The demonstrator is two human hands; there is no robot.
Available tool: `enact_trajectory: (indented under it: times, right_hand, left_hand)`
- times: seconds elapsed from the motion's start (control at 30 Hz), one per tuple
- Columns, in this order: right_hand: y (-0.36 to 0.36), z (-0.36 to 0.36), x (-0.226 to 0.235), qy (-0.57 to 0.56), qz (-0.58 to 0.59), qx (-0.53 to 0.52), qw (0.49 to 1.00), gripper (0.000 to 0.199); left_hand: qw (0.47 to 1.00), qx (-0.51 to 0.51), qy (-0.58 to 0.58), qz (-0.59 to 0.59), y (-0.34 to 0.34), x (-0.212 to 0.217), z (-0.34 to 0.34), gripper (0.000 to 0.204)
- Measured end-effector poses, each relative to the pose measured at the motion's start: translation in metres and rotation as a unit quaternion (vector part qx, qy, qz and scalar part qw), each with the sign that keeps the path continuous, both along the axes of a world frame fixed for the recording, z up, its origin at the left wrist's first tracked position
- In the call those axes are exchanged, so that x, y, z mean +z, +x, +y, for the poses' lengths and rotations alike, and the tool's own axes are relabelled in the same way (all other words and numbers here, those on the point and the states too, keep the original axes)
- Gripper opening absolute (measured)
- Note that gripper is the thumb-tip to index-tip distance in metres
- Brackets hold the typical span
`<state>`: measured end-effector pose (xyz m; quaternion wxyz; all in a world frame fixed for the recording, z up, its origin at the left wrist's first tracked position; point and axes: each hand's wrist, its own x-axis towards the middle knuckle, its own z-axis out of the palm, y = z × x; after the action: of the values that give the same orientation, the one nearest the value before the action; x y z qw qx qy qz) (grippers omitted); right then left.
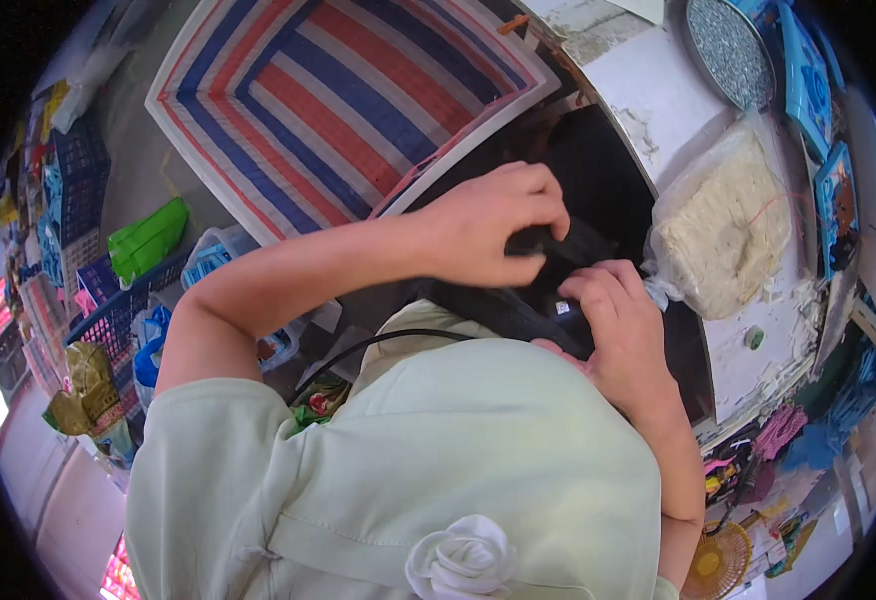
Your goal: The recorder is soldering wires to a circuit board and assembling a blue plastic toy casing.
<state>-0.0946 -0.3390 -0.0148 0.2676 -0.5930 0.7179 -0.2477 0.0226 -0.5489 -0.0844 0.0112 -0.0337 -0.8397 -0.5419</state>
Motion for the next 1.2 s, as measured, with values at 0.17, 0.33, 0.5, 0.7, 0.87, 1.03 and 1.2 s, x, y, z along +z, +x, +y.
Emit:
enact_trajectory:
  times: [0.17,0.33,0.5,0.7,0.87,1.03,1.2]
  right_hand:
    - [0.004,0.01,-0.006,-0.039,0.01,-0.013,0.999,0.051]
    - [0.006,0.021,-0.002,-0.018,0.028,-0.046,0.998,0.052]
    - [0.004,0.034,-0.005,-0.03,0.032,-0.064,0.997,0.054]
    - [0.003,0.036,-0.01,-0.04,0.023,-0.068,0.997,0.053]
    - [0.002,0.034,-0.012,-0.036,0.026,-0.062,0.997,0.052]
    - [0.002,0.032,-0.011,-0.026,0.023,-0.062,0.997,0.052]
    - [0.003,0.029,-0.01,-0.033,0.021,-0.058,0.998,0.052]
  left_hand:
    - [0.975,-0.026,-0.177,-0.133,0.006,0.034,0.015,0.075]
    - [0.942,-0.056,-0.287,-0.162,-0.003,0.024,0.034,0.084]
    - [0.955,-0.041,-0.261,-0.137,-0.001,0.011,0.039,0.086]
    - [0.946,-0.045,-0.312,-0.07,0.005,0.004,0.038,0.078]
    - [0.923,-0.038,-0.377,-0.066,-0.003,0.0,0.051,0.075]
    - [0.928,-0.029,-0.371,-0.027,-0.005,-0.008,0.051,0.072]
    - [0.931,-0.023,-0.362,-0.024,-0.002,-0.011,0.051,0.067]
